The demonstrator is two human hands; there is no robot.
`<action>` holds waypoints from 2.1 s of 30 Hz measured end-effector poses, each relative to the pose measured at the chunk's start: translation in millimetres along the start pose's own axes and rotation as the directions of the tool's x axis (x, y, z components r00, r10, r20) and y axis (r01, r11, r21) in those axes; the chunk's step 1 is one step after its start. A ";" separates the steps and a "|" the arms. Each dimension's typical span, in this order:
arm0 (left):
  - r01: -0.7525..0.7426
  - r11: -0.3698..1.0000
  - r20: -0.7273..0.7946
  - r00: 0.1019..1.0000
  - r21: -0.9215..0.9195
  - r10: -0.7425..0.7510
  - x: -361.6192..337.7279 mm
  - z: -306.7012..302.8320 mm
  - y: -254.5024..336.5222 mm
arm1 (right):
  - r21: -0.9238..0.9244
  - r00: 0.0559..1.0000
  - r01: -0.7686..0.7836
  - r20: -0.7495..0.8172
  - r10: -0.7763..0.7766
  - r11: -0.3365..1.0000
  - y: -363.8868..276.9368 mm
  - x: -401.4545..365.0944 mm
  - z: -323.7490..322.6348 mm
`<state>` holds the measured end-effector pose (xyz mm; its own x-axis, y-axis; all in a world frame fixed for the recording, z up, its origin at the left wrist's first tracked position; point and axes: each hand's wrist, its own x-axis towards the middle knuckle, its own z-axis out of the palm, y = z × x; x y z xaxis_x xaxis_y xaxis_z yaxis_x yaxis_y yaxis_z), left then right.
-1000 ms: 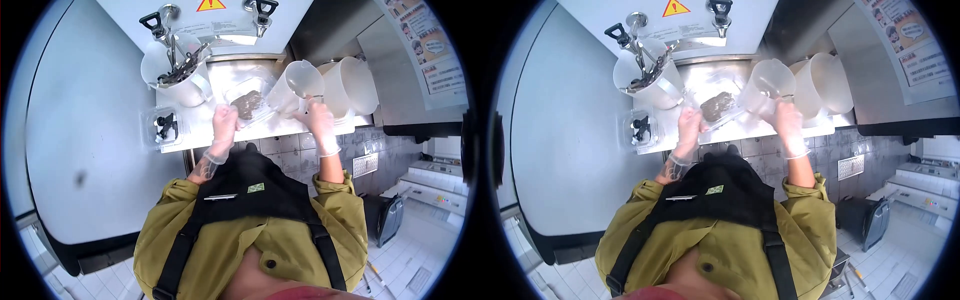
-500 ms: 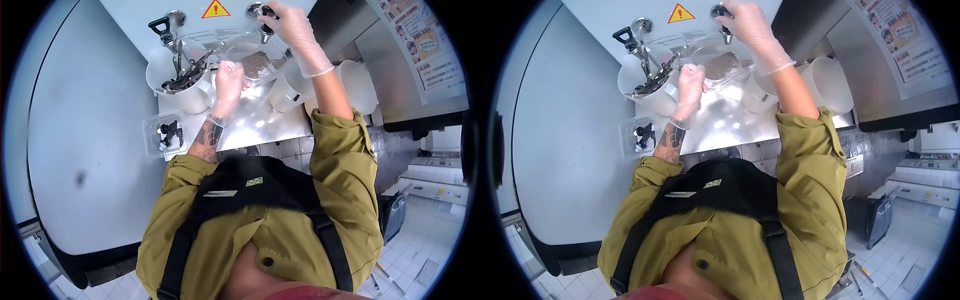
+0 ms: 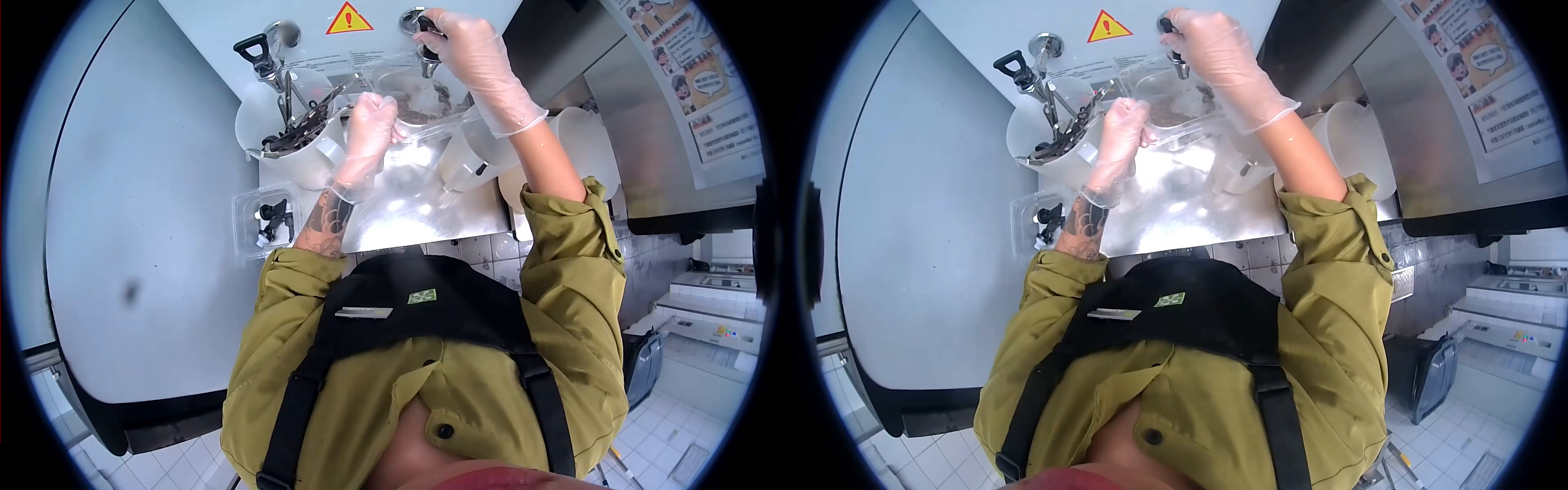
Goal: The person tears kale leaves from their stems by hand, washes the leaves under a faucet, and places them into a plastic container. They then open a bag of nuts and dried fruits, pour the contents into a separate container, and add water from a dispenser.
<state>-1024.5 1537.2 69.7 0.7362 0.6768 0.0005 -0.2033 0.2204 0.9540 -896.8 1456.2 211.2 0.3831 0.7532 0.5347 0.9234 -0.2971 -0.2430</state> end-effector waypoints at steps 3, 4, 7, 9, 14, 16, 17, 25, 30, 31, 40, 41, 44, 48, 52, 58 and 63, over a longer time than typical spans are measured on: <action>-0.004 1.000 -0.020 1.000 -0.004 0.004 -0.2 1.4 1.1 | -0.003 1.000 0.020 0.022 -0.019 1.000 5.0 2.3 1.9; -0.010 1.000 -0.031 0.999 -0.014 0.009 -0.3 2.1 1.0 | -0.004 0.999 0.034 0.023 -0.034 0.999 6.5 2.8 3.1; -0.029 0.999 -0.051 0.998 -0.038 0.027 -1.1 4.1 -0.1 | -0.008 0.999 0.025 0.038 -0.024 1.000 6.2 2.4 0.9; -0.045 0.998 -0.046 0.998 -0.047 0.043 -1.0 3.9 -0.9 | -0.016 0.998 -0.007 0.055 0.008 1.000 3.1 2.4 -0.9; -0.045 0.999 -0.048 0.998 -0.020 0.044 1.5 0.1 -3.2 | 0.027 0.998 0.054 0.012 -0.055 0.998 9.3 2.2 5.7; -0.046 0.999 -0.047 0.998 -0.007 0.046 2.4 -0.3 -2.9 | 0.024 0.999 0.046 0.015 -0.047 0.999 8.6 2.4 5.4; -0.044 0.999 -0.049 0.998 0.004 0.044 2.3 -0.1 -1.6 | 0.022 0.998 0.054 0.007 -0.054 0.998 9.1 2.3 5.7; -0.047 0.999 -0.067 0.997 -0.002 0.047 3.8 0.5 -0.1 | 0.004 0.998 0.065 0.006 -0.065 0.998 9.5 3.0 6.4; -0.048 0.999 -0.070 0.996 -0.003 0.047 4.4 -0.1 -0.6 | -0.011 0.998 0.055 0.009 -0.055 0.998 10.4 3.1 7.7; -0.049 0.999 -0.073 0.996 -0.007 0.049 4.6 0.0 -0.8 | -0.014 0.998 0.057 0.006 -0.057 0.998 10.9 3.1 8.3; -0.035 0.999 -0.087 0.996 0.014 0.036 2.8 1.7 3.2 | 0.013 0.996 0.083 -0.015 -0.083 0.996 10.7 2.8 6.2; -0.034 0.999 -0.087 0.996 0.019 0.035 2.8 1.6 3.3 | 0.013 0.996 0.087 -0.017 -0.087 0.996 11.2 3.1 6.7; -0.027 0.999 -0.090 0.996 0.030 0.030 2.3 1.2 4.0 | 0.006 0.997 0.080 -0.014 -0.080 0.997 11.2 3.5 7.2; -0.025 0.999 -0.097 0.995 0.026 0.027 0.1 3.1 6.2 | -0.012 0.999 0.052 0.002 -0.052 0.999 9.5 1.9 4.9; -0.022 0.999 -0.098 0.995 0.041 0.026 0.4 3.1 6.5 | -0.012 0.999 0.052 0.004 -0.052 0.999 8.0 1.2 2.8; -0.016 0.998 -0.094 0.995 0.055 0.021 0.8 2.1 6.1 | -0.027 0.997 0.072 0.005 -0.072 0.997 6.9 1.9 1.0; -0.004 0.999 -0.089 0.996 0.040 0.007 -2.1 3.9 9.7 | -0.039 0.994 0.104 -0.030 -0.105 0.994 11.8 2.1 7.7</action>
<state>-1025.4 1535.1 80.0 0.6740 0.7385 -0.0192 -0.1801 0.1894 0.9652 -885.3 1458.7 203.3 0.2847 0.7622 0.5814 0.9584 -0.2402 -0.1544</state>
